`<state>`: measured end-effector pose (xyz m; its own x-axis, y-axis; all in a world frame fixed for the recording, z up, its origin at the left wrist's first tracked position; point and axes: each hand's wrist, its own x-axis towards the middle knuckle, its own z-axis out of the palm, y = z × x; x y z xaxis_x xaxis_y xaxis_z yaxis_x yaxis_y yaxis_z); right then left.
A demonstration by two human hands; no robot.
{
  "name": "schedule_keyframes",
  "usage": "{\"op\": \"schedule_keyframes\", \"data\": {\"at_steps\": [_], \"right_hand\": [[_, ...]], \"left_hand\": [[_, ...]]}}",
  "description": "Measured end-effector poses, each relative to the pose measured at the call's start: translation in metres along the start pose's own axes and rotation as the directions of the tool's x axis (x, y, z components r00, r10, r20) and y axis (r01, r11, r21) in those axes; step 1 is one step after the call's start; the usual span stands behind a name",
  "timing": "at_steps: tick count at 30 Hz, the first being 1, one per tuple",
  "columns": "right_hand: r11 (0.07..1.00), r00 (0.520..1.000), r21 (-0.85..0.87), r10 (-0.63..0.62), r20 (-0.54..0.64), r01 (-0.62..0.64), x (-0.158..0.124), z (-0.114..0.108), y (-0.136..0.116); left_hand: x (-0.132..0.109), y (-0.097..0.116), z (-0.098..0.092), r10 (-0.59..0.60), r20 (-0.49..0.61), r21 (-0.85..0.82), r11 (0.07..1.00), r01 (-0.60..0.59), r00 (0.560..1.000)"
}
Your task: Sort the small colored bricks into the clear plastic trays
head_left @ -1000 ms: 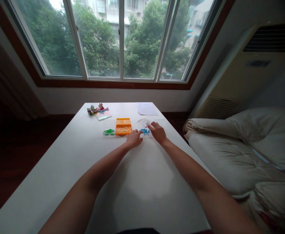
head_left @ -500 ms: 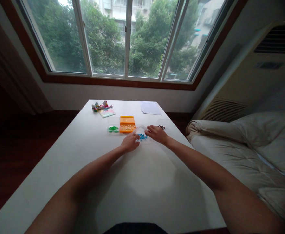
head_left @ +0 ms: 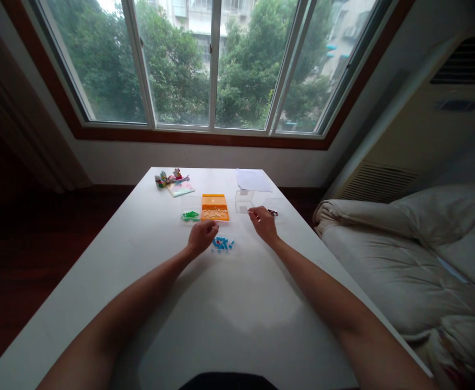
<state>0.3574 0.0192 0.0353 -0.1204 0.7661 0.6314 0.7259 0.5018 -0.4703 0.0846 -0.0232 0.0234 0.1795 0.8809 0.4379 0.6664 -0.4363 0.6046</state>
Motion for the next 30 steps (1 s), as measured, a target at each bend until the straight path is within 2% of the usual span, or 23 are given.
{"op": "schedule_keyframes", "data": {"at_steps": [3,5,7,9,11,13,16,18,20,22,24,26,28,30], "right_hand": [[0.992,0.996,0.103,-0.076,0.054,0.070,0.002,0.002,-0.022],[0.979,0.985,0.156,-0.150,0.086,0.135,0.004,0.002,-0.038],[0.963,0.967,0.186,-0.221,0.123,0.197,0.005,0.001,-0.051],[0.949,0.948,0.198,-0.278,0.156,0.246,0.005,0.000,-0.060],[0.945,0.942,0.197,-0.294,0.160,0.261,0.005,0.001,-0.065],[0.953,0.960,0.200,-0.254,0.121,0.227,0.004,0.003,-0.067],[0.958,0.984,0.239,-0.172,0.048,0.156,0.004,0.007,-0.070],[0.954,0.987,0.269,-0.152,0.042,0.136,0.007,0.009,-0.068],[0.956,0.991,0.271,-0.126,0.040,0.111,0.012,0.009,-0.058],[0.972,0.998,0.230,-0.061,0.009,0.058,0.019,0.007,-0.037],[0.990,0.998,0.133,0.043,-0.050,-0.036,0.024,0.002,-0.006],[0.986,0.979,-0.025,0.161,-0.124,-0.165,0.024,-0.004,0.032],[0.940,0.948,-0.180,0.256,-0.188,-0.289,0.019,-0.011,0.069],[0.881,0.916,-0.274,0.327,-0.232,-0.385,0.010,-0.016,0.100]], "left_hand": [[0.018,0.010,-0.009,-0.074,-0.111,-0.218,0.975,0.048,0.991],[0.033,0.016,-0.015,-0.137,-0.113,-0.417,0.906,0.078,0.984],[0.045,0.021,-0.020,-0.192,0.003,-0.651,0.745,0.148,0.981],[0.053,0.024,-0.024,-0.202,0.180,-0.781,0.566,0.265,0.963],[0.055,0.025,-0.026,-0.175,0.303,-0.807,0.476,0.349,0.937],[0.052,0.027,-0.025,-0.138,0.363,-0.798,0.464,0.384,0.921],[0.044,0.028,-0.021,-0.095,0.398,-0.787,0.476,0.393,0.912],[0.041,0.026,-0.019,-0.107,0.384,-0.781,0.491,0.385,0.917],[0.041,0.020,-0.019,-0.149,0.341,-0.780,0.507,0.368,0.928],[0.042,0.009,-0.023,-0.198,0.290,-0.786,0.509,0.351,0.936],[0.044,-0.008,-0.031,-0.266,0.227,-0.790,0.513,0.337,0.937],[0.047,-0.030,-0.044,-0.334,0.144,-0.760,0.565,0.320,0.932],[0.049,-0.054,-0.058,-0.407,0.045,-0.719,0.621,0.312,0.912],[0.050,-0.080,-0.073,-0.484,-0.043,-0.668,0.664,0.335,0.874]]}}
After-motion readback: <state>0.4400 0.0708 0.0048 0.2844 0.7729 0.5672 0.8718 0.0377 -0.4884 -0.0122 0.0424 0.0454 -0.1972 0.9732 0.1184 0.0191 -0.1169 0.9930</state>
